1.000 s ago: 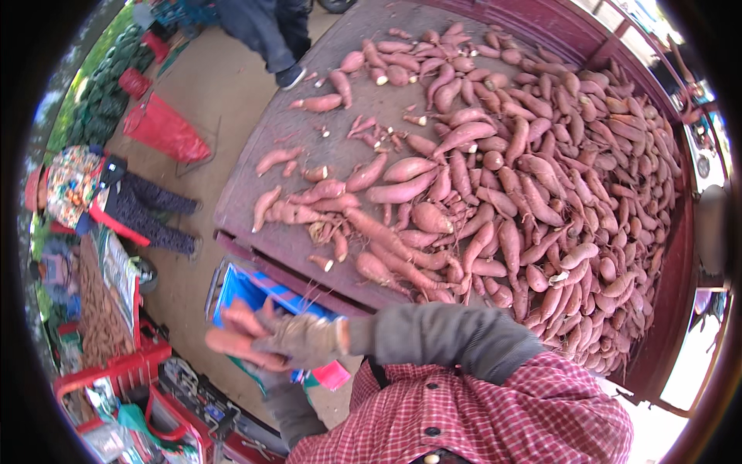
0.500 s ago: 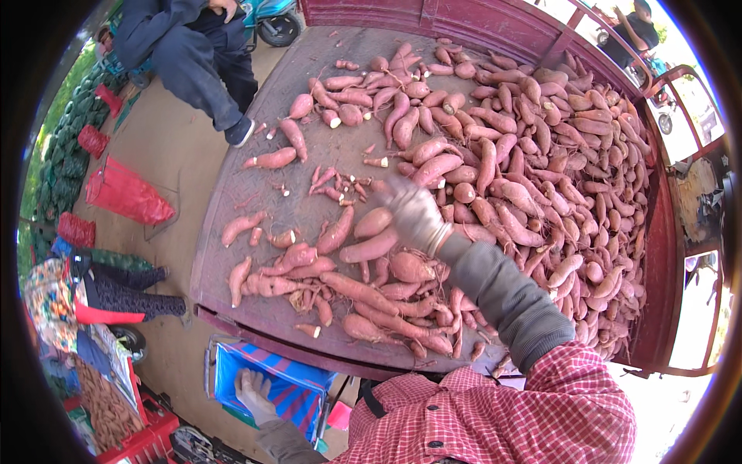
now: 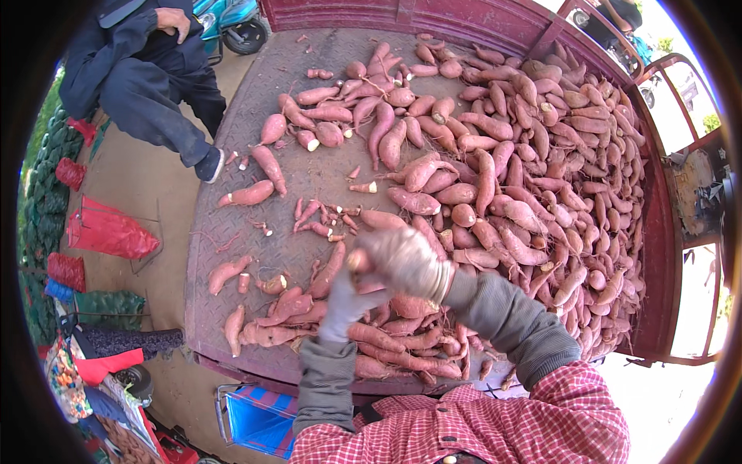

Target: The person repeatedly picks up sweet potatoes from a large pile on a truck bed and places them into a blue bin. The person handles the potatoes one at a time or in small handfuls, moving them from the pile to the bin throughout the clip.

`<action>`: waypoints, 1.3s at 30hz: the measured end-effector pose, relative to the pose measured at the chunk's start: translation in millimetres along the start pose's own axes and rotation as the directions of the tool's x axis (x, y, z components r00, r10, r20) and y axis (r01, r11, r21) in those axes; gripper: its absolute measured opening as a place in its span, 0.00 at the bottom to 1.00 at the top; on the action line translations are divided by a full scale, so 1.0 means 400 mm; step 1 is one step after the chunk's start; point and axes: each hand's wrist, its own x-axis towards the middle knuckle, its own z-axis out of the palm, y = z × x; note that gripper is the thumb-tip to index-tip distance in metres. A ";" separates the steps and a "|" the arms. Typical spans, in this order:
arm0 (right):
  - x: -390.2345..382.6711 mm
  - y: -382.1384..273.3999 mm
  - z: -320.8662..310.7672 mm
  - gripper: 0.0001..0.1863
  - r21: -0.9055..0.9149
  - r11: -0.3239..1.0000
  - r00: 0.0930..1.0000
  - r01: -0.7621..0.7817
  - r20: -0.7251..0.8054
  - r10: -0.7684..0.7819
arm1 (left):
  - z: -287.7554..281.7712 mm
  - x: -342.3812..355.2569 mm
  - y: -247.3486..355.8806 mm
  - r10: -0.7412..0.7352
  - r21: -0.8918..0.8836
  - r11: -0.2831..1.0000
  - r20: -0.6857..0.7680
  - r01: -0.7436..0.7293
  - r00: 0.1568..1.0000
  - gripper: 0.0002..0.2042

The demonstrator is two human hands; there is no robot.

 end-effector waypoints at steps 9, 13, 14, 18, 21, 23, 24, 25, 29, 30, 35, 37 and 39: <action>0.050 0.448 -0.060 0.37 -0.473 0.755 0.889 -0.454 -0.194 0.414 | 0.016 0.049 -0.059 -0.013 -0.764 0.639 0.107 0.090 0.994 0.41; 0.054 0.435 -0.003 0.25 -0.454 0.744 0.867 -0.490 -0.338 0.365 | 0.030 0.127 -0.075 0.281 -0.931 0.362 0.147 0.036 0.948 0.43; 0.077 0.367 0.008 0.24 -0.401 0.774 0.870 -0.490 -0.276 0.408 | 0.026 0.136 -0.078 0.354 -0.950 0.310 0.130 0.014 0.926 0.43; 0.032 0.227 0.100 0.12 -0.140 0.957 0.953 -0.253 -0.209 0.221 | 0.068 0.171 -0.110 0.431 -0.968 0.252 0.108 -0.005 0.896 0.43; 0.016 0.221 0.038 0.12 -0.204 0.929 0.929 -0.309 -0.274 0.249 | 0.049 0.165 -0.151 0.404 -0.966 0.253 0.155 0.053 0.901 0.42; 0.021 0.328 -0.017 0.15 -0.237 0.860 0.842 -0.453 -0.432 0.324 | 0.048 0.176 -0.152 0.445 -0.968 0.248 0.150 0.040 0.883 0.41; 0.014 0.373 -0.044 0.17 -0.364 0.757 0.825 -0.543 -0.396 0.402 | 0.054 0.184 -0.155 0.468 -0.968 0.248 0.155 0.039 0.870 0.41; -0.001 0.413 -0.050 0.18 -0.330 0.743 0.810 -0.582 -0.317 0.493 | 0.064 0.184 -0.151 0.402 -0.968 0.248 0.132 0.031 0.906 0.40; -0.006 0.455 -0.040 0.23 -0.240 0.716 0.749 -0.655 -0.082 0.658 | 0.060 0.176 -0.128 0.201 -0.969 0.246 0.070 0.018 0.977 0.39; -0.008 0.428 -0.056 0.24 -0.232 0.712 0.741 -0.663 -0.062 0.669 | 0.058 0.182 -0.130 0.253 -0.970 0.240 0.086 0.023 0.964 0.40; 0.023 0.355 -0.085 0.20 0.060 0.916 0.916 -0.396 0.091 0.390 | 0.028 0.189 -0.144 0.375 -0.965 0.262 0.090 -0.013 0.923 0.42; 0.048 0.432 -0.073 0.21 -0.289 0.906 0.939 -0.311 -0.243 0.245 | 0.048 0.199 -0.141 0.367 -0.970 0.243 0.105 0.013 0.924 0.42; 0.102 0.527 -0.027 0.23 -0.589 0.748 0.951 -0.307 -0.217 0.220 | 0.050 0.196 -0.141 0.343 -0.970 0.242 0.097 0.012 0.934 0.43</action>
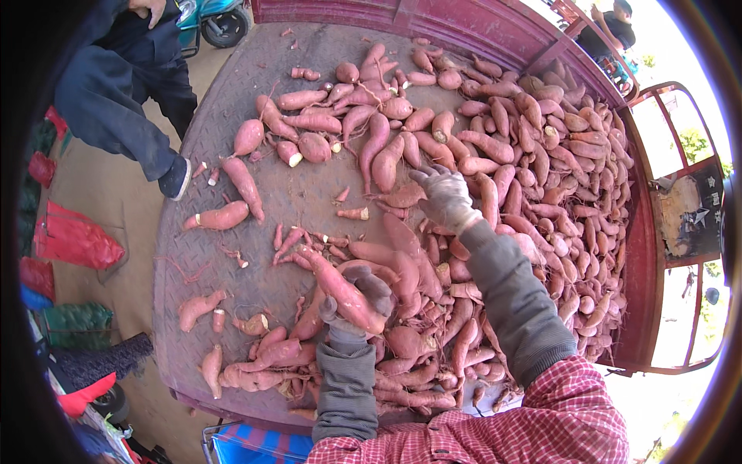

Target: The person repeatedly picks up sweet potatoes from a large pile on a truck bed and places them into a blue bin. The person handles the potatoes one at a time or in small handfuls, moving them from the pile to the bin throughout the clip.

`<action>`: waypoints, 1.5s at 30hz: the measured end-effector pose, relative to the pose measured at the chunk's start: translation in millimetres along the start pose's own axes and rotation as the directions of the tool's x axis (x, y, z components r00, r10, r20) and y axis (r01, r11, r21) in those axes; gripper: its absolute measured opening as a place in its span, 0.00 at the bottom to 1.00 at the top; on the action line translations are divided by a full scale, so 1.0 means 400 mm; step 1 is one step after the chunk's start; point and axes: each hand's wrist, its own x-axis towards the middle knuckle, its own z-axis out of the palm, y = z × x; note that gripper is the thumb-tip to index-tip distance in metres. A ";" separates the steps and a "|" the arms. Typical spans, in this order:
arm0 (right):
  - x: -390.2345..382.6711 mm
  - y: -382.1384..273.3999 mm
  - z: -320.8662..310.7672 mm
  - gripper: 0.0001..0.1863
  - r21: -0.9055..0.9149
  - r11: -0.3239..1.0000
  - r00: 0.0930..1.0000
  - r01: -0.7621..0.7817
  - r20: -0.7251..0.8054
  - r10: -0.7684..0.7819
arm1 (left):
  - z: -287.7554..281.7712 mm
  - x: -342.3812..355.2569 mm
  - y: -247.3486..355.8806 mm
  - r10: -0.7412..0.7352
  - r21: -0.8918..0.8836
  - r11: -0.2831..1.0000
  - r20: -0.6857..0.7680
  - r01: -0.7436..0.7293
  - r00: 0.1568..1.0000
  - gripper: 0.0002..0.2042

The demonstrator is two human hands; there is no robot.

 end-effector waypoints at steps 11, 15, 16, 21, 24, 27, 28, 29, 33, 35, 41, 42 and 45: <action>-0.035 -0.178 -0.204 0.33 0.673 0.713 0.949 -0.195 0.312 -0.035 | 0.052 0.041 -0.013 0.114 0.068 0.993 -0.302 -0.098 0.946 0.51; -0.010 -0.212 -0.175 0.31 0.860 0.489 0.986 -0.146 0.167 0.000 | -0.018 -0.029 -0.017 -0.005 -0.136 0.990 -0.245 -0.030 0.970 0.51; 0.012 -0.183 -0.117 0.31 0.783 0.604 0.985 -0.151 0.068 0.158 | 0.011 -0.002 -0.012 0.015 -0.134 0.989 -0.331 -0.063 0.944 0.50; 0.161 -0.129 0.063 0.42 0.457 0.693 0.827 -0.557 0.231 0.513 | -0.016 -0.002 0.013 0.065 -0.026 0.997 -0.335 -0.078 0.940 0.46; 0.153 -0.089 0.152 0.43 0.594 0.556 0.790 -0.581 0.250 0.559 | -0.062 -0.002 -0.002 0.087 0.040 0.996 -0.396 -0.078 0.914 0.46; 0.114 -0.064 0.133 0.39 0.862 0.193 0.845 -0.469 0.374 0.383 | 0.013 0.063 0.019 0.172 0.318 0.939 -0.102 -0.131 0.980 0.43; 0.098 -0.130 0.050 0.36 0.913 -0.034 0.890 -0.406 0.404 0.213 | 0.047 0.065 0.036 0.136 0.060 0.990 -0.096 -0.131 0.986 0.43; 0.055 -0.170 -0.016 0.36 0.962 0.068 0.959 -0.265 0.255 0.122 | 0.091 0.075 0.041 0.100 -0.213 0.971 -0.069 -0.112 0.993 0.42; -0.033 -0.170 -0.135 0.33 0.793 0.527 0.921 0.305 -0.105 -0.375 | 0.195 0.082 0.000 0.438 0.965 0.224 0.025 -0.136 0.899 0.50; -0.015 -0.100 -0.126 0.29 0.839 0.541 0.965 0.067 0.084 -0.249 | 0.183 0.059 0.006 0.459 0.935 -0.353 0.139 0.036 0.878 0.57; 0.152 0.228 0.006 0.36 0.224 0.803 0.834 -0.552 0.141 0.533 | -0.002 -0.038 -0.024 0.395 0.946 -0.010 -0.294 0.325 0.870 0.60; 0.166 0.260 0.033 0.39 0.183 0.794 0.812 -0.579 0.209 0.544 | -0.005 -0.035 -0.029 0.383 0.927 0.068 -0.366 0.369 0.848 0.58; 0.214 0.264 0.052 0.47 0.008 0.794 0.741 -0.608 0.366 0.563 | 0.029 -0.017 -0.023 0.417 0.918 0.150 -0.395 0.366 0.819 0.57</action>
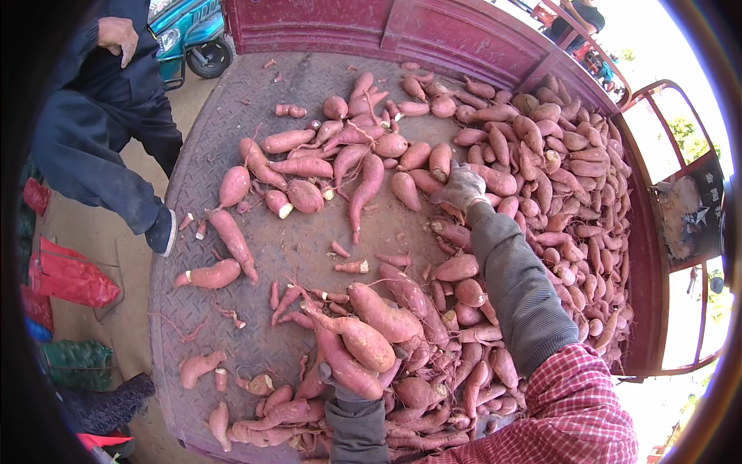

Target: The person repeatedly picks up sweet potatoes from a large pile on a truck bed and places them into a blue bin. The person handles the potatoes one at a time or in small handfuls, moving them from the pile to the bin throughout the clip.

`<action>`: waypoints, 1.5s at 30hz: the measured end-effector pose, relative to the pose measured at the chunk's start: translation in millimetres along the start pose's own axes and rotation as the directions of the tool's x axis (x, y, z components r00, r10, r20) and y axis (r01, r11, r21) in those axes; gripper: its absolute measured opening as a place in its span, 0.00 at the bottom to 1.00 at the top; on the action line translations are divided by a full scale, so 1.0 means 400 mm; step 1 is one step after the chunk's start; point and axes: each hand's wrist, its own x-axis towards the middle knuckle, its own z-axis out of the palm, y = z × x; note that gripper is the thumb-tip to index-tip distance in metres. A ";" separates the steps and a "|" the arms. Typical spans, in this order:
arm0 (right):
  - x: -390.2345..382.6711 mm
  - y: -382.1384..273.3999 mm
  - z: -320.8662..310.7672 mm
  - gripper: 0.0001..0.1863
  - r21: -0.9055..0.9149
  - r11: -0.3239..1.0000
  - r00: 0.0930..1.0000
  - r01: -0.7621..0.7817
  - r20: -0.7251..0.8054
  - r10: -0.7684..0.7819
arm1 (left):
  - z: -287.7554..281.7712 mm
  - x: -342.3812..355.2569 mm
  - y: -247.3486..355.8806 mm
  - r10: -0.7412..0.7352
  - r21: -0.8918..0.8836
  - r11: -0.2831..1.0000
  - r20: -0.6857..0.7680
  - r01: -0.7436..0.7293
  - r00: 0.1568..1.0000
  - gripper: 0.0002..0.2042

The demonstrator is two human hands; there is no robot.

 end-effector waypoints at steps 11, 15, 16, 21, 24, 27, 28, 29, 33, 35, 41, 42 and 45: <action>-0.031 -0.014 0.028 0.60 -0.145 0.986 0.989 0.086 0.132 -0.066 | 0.016 0.017 0.088 0.165 -0.229 0.960 0.014 -0.158 0.986 0.50; -0.074 -0.029 -0.007 0.59 -0.056 0.993 0.966 0.106 0.242 -0.089 | 0.034 0.016 0.152 -0.247 -0.846 0.415 0.248 0.334 0.937 0.39; -0.093 -0.016 -0.007 0.60 -0.033 0.988 0.966 0.151 0.215 -0.140 | 0.039 0.013 0.148 -0.196 -0.815 0.486 0.252 0.317 0.948 0.39; -0.262 -0.046 -0.065 0.60 0.570 0.760 0.936 0.312 -0.046 -0.350 | 0.043 0.013 0.068 -0.253 -0.826 0.409 0.307 0.389 0.918 0.35; -0.479 -0.148 -0.121 0.59 0.672 0.588 0.876 0.451 -0.206 -0.436 | 0.015 0.018 0.163 -0.198 -0.802 0.266 0.497 0.534 0.845 0.37; -0.669 -0.224 -0.138 0.57 0.547 0.616 0.777 0.566 -0.106 -0.621 | -0.018 -0.036 0.192 -0.218 -0.811 0.447 0.311 0.378 0.925 0.31; -0.729 -0.244 -0.152 0.57 0.624 0.560 0.740 0.545 -0.045 -0.671 | -0.034 -0.061 0.157 -0.307 -0.774 0.549 0.164 0.315 0.937 0.27; -0.777 -0.242 -0.137 0.56 0.643 0.500 0.720 0.580 -0.117 -0.684 | -0.051 -0.106 0.184 -0.260 -0.770 0.590 0.106 0.244 0.960 0.26; -0.976 -0.334 -0.115 0.51 0.658 0.363 0.575 0.659 -0.131 -0.808 | -0.172 -0.307 0.289 -0.037 -0.667 0.740 -0.165 -0.084 0.986 0.28; -1.130 -0.437 -0.167 0.48 0.806 0.307 0.458 0.506 0.051 -0.887 | -0.331 -0.457 0.306 0.060 -0.605 0.777 -0.202 -0.173 0.977 0.28; -1.498 -0.594 -0.106 0.42 0.853 0.309 0.141 0.422 0.275 -0.951 | -0.609 -0.870 0.236 -0.033 -0.525 0.817 -0.456 -0.239 0.889 0.35; -1.552 -0.611 -0.051 0.43 0.855 0.286 0.076 0.432 0.282 -0.957 | -0.690 -0.960 0.151 0.001 -0.382 0.901 -0.469 -0.204 0.883 0.33; -1.608 -0.605 0.049 0.44 0.891 0.117 -0.064 0.438 0.161 -0.985 | -0.750 -1.098 0.067 -0.250 -0.653 0.741 -0.481 -0.153 0.840 0.33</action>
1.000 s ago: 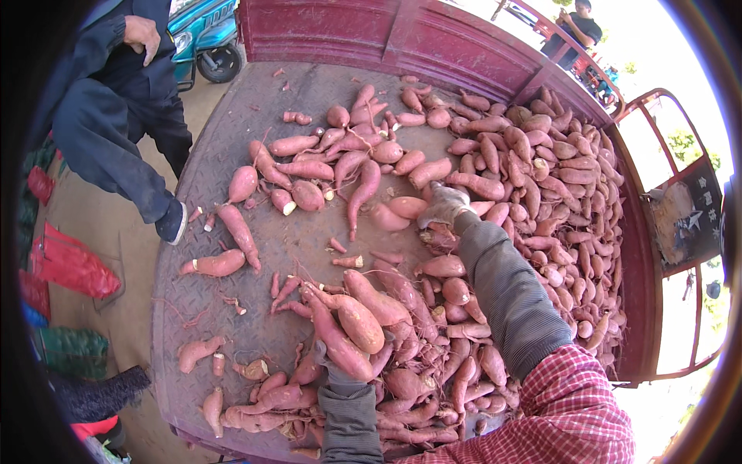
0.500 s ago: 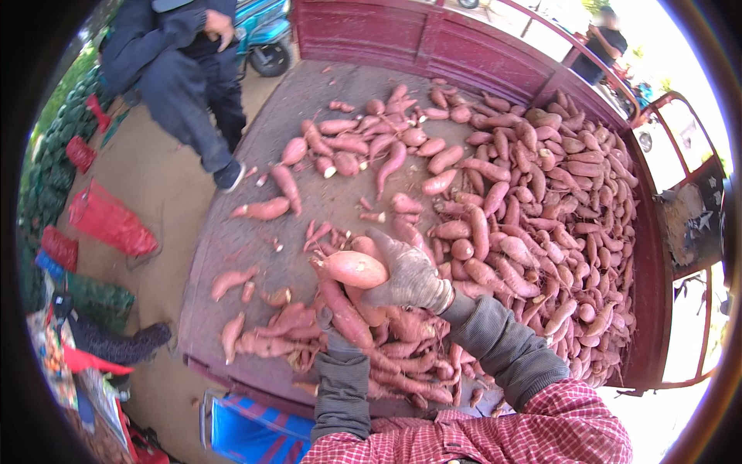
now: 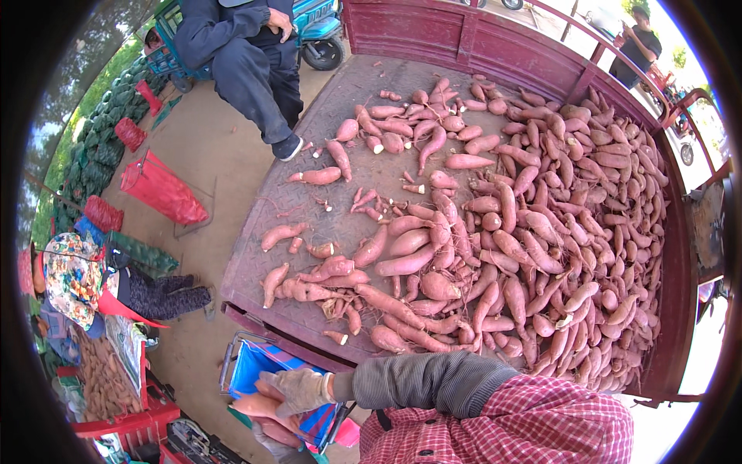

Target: The person repeatedly picks up sweet potatoes from a large pile on a truck bed and places them into a blue bin. The person handles the potatoes one at a time or in small handfuls, moving them from the pile to the bin throughout the clip.

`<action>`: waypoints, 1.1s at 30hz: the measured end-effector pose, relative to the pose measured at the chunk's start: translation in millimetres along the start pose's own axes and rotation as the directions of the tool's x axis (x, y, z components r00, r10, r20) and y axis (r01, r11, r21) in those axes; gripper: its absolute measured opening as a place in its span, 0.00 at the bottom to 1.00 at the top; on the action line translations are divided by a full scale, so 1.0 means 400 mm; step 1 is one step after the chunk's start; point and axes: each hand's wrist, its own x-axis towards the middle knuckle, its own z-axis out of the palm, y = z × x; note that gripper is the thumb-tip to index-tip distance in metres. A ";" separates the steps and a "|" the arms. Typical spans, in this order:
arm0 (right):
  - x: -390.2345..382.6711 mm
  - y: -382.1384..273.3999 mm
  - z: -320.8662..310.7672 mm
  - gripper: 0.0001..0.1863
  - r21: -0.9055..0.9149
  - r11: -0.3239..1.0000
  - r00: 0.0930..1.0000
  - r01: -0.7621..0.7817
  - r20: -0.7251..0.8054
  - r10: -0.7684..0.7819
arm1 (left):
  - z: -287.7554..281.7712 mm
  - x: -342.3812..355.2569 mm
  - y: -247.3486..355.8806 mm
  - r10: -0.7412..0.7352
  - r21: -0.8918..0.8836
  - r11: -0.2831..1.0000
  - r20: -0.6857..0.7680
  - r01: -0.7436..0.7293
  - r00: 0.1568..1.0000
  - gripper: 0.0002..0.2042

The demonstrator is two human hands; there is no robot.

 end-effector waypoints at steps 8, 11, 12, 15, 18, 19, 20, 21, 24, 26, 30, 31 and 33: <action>-0.114 0.091 -0.288 0.36 -0.183 0.939 0.947 -0.292 -0.189 0.258 | -0.198 0.088 -0.049 -0.156 0.422 0.755 -0.627 0.501 0.763 0.29; -0.202 0.202 -0.479 0.28 0.034 0.955 0.865 -0.295 -0.414 0.282 | 0.152 0.213 -0.030 0.201 0.674 0.717 -0.440 0.175 0.875 0.23; -0.224 0.197 -0.545 0.26 0.158 0.933 0.805 -0.325 -0.471 0.360 | 0.220 0.265 -0.027 0.309 0.755 0.655 -0.288 0.017 0.907 0.22; -0.356 0.392 -0.744 0.24 -0.040 0.902 0.584 -0.431 -0.774 0.245 | 0.469 0.433 -0.084 0.297 0.728 0.610 0.157 -0.314 0.942 0.22; -0.472 0.534 -0.904 0.24 -0.230 0.748 0.359 -0.622 -0.933 0.011 | 0.762 0.517 -0.209 0.161 0.533 0.788 0.307 -0.310 0.938 0.18; -0.506 0.579 -0.957 0.25 -0.311 0.672 0.316 -0.672 -0.941 -0.120 | 0.825 0.556 -0.269 0.063 0.463 0.859 0.327 -0.218 0.943 0.17; -0.501 0.586 -0.998 0.27 -0.289 0.576 0.345 -0.764 -0.939 -0.014 | 0.878 0.591 -0.320 0.096 0.429 0.851 0.439 -0.302 0.893 0.17; -0.490 0.592 -1.036 0.29 -0.277 0.466 0.359 -0.840 -0.928 0.096 | 0.921 0.623 -0.376 0.125 0.388 0.840 0.542 -0.379 0.831 0.17; -0.523 0.671 -1.143 0.33 -0.343 0.262 0.379 -0.902 -0.920 0.101 | 1.037 0.658 -0.573 -0.107 0.203 0.979 0.595 -0.021 0.796 0.17; -0.535 0.720 -1.189 0.31 -0.367 0.145 0.385 -0.919 -0.915 0.124 | 1.085 0.662 -0.641 -0.245 0.216 0.967 0.627 0.137 0.740 0.19; -0.510 0.777 -1.261 0.22 -0.366 -0.051 0.325 -0.929 -0.874 0.361 | 1.102 0.675 -0.688 -0.272 0.084 0.953 0.658 0.289 0.703 0.22; -0.498 0.776 -1.276 0.21 -0.374 -0.107 0.286 -0.921 -0.838 0.465 | 1.094 0.688 -0.693 -0.259 0.043 0.949 0.668 0.311 0.697 0.23; -0.473 0.728 -1.254 0.21 -0.445 0.172 0.472 -0.879 -0.863 0.179 | 1.088 0.711 -0.693 -0.196 -0.028 0.961 0.639 0.276 0.744 0.26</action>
